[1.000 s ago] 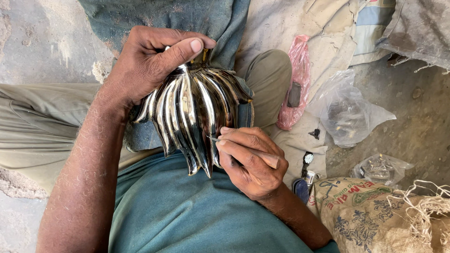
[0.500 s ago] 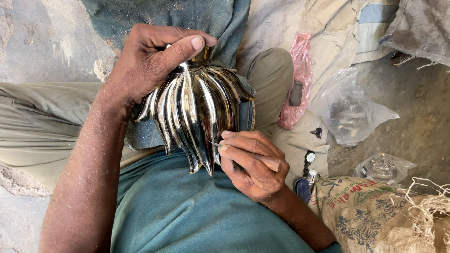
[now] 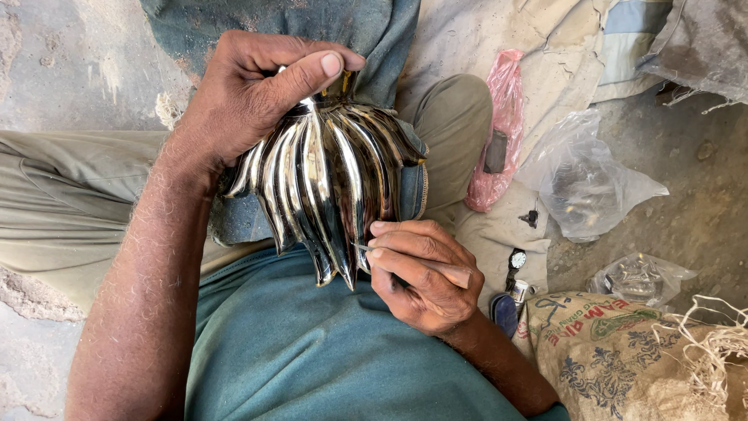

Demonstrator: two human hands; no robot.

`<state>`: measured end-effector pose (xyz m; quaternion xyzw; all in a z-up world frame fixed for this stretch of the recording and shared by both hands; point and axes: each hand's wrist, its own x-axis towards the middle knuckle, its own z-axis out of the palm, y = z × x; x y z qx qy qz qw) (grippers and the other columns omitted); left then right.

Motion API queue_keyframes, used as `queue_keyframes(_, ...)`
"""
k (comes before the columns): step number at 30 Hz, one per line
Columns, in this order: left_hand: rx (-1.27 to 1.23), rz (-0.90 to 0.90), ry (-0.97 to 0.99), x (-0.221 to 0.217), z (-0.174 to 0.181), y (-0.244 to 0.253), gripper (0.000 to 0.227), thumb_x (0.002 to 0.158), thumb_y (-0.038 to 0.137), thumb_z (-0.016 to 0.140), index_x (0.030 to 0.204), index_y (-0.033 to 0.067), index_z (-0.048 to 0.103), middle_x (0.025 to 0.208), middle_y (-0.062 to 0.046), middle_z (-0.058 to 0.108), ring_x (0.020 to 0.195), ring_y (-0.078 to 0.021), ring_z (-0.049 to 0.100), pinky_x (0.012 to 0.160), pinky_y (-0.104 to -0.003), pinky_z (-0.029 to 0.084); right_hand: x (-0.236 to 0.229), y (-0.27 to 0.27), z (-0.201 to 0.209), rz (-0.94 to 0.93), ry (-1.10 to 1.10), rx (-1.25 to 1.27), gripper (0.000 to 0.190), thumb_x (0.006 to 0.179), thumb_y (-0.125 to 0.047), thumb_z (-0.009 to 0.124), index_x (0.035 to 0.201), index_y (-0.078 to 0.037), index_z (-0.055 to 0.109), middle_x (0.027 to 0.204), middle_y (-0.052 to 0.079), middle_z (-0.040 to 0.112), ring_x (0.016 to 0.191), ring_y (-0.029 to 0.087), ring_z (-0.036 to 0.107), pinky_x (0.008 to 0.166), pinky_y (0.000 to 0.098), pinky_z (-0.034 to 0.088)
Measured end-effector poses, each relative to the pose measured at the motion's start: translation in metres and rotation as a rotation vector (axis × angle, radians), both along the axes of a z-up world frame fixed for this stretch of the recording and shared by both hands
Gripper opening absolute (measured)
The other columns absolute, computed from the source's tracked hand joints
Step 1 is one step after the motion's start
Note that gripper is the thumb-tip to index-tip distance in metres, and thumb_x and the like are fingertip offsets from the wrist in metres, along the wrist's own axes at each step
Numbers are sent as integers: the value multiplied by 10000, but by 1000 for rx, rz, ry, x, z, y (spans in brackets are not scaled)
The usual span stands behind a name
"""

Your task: The person holds a shiny, petal-shaped metal object and uses a small tool to rub and polish its surface. The person rotates the object to access different areas while seated on the floor.

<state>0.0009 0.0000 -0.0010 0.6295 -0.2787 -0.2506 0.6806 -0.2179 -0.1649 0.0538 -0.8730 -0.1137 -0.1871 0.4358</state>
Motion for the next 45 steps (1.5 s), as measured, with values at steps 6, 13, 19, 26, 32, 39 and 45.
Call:
queue_keyframes(6, 12, 8, -10, 0, -1, -1, 265, 1104, 291, 681, 1218, 75, 783, 1058, -51, 791, 935, -70, 694, 809, -249, 585, 2, 0, 1, 1, -7, -14, 276, 840, 59, 817, 1061, -30, 678, 1038, 128, 734, 1032, 288, 761, 871, 364, 666)
queue_keyframes(13, 13, 8, -20, 0, 1, -2, 272, 1104, 300, 684, 1215, 75, 787, 1043, -48, 789, 911, -63, 675, 786, -242, 569, 3, -4, 2, 34, 3, -1, 275, 819, 58, 819, 1040, -34, 683, 1020, 121, 732, 1042, 279, 756, 870, 361, 664)
queue_keyframes(19, 79, 21, 48, -1, 3, -2, 285, 1073, 313, 692, 1209, 87, 799, 929, -45, 752, 828, -60, 629, 711, -238, 521, 2, -7, 0, 62, 4, 18, 279, 815, 60, 816, 1045, -36, 689, 1016, 117, 732, 1045, 279, 754, 870, 357, 663)
queue_keyframes(26, -13, -2, -5, 1, -1, -2, 276, 1120, 299, 687, 1214, 58, 785, 1076, -41, 787, 928, -57, 675, 808, -240, 571, 3, -10, -2, 79, -6, 40, 293, 798, 55, 815, 1045, -40, 690, 1014, 124, 728, 1038, 282, 753, 851, 355, 662)
queue_keyframes(32, 39, 17, 35, -1, 0, -2, 274, 1085, 300, 692, 1205, 75, 792, 948, -30, 760, 844, -51, 646, 738, -237, 545, 1, -12, -3, 88, 9, 51, 297, 795, 47, 819, 1039, -58, 687, 1017, 107, 735, 1038, 279, 757, 852, 362, 658)
queue_keyframes(39, 56, 24, 63, -1, 3, -4, 283, 1057, 315, 694, 1188, 86, 795, 918, -23, 763, 807, -42, 643, 703, -234, 543, 2, -14, -7, 126, -3, 55, 282, 772, 45, 811, 1000, -72, 692, 990, 98, 749, 1022, 263, 765, 829, 343, 662)
queue_keyframes(45, 28, -1, 77, 5, -3, -3, 297, 1031, 322, 706, 1169, 73, 793, 1000, -51, 798, 888, -68, 695, 780, -258, 591, 1, -7, -3, 35, 37, 194, 290, 830, 76, 797, 1052, -62, 672, 1024, 89, 743, 973, 226, 768, 808, 320, 646)
